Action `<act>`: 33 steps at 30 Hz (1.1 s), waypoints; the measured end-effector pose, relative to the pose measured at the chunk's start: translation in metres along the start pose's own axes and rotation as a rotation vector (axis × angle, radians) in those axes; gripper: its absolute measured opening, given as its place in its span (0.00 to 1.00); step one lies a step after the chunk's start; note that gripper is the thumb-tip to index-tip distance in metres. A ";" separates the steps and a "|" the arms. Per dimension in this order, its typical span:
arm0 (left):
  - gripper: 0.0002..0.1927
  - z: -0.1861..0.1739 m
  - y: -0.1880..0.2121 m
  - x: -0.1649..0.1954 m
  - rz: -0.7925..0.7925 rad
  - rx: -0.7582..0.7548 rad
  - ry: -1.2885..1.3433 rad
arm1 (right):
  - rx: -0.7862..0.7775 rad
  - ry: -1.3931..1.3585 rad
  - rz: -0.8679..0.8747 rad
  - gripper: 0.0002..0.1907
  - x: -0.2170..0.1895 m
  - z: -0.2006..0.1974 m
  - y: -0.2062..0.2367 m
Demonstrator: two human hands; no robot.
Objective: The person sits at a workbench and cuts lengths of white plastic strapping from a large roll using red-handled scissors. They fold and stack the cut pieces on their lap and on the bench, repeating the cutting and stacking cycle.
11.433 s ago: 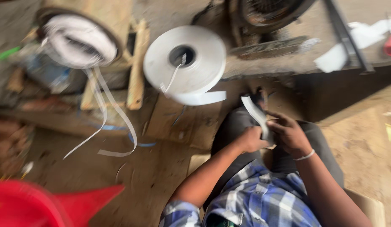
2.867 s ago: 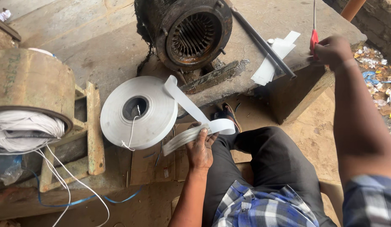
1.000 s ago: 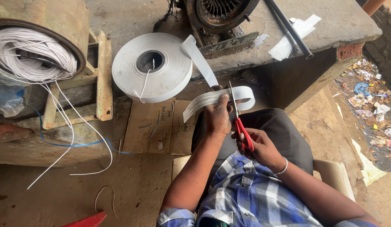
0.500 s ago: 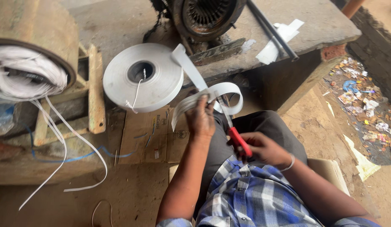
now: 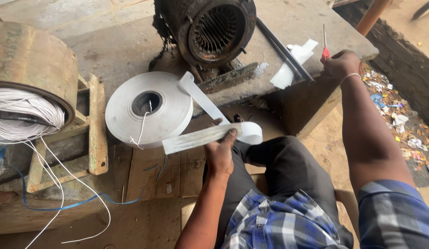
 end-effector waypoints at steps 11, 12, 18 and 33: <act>0.24 0.011 -0.009 -0.010 -0.073 -0.106 -0.030 | 0.029 0.541 -0.637 0.14 -0.081 0.033 -0.012; 0.24 0.013 -0.011 -0.010 -0.048 -0.111 -0.042 | -0.176 0.222 -0.679 0.15 -0.088 0.049 0.011; 0.24 0.017 -0.004 -0.006 0.202 0.002 -0.524 | -0.753 -0.278 -0.863 0.18 -0.137 0.115 0.222; 0.12 -0.007 -0.010 -0.023 0.069 -0.001 -0.363 | -0.544 -0.581 -0.415 0.11 -0.098 0.126 0.252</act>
Point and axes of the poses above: each hand's wrist, its own y-axis away from the middle knuckle, its own z-axis out of the palm, x = y × z, the point moved 8 cm from there along -y, towards the middle knuckle, and after that the axes turned 13 degrees about -z, right-handed, at the moved point
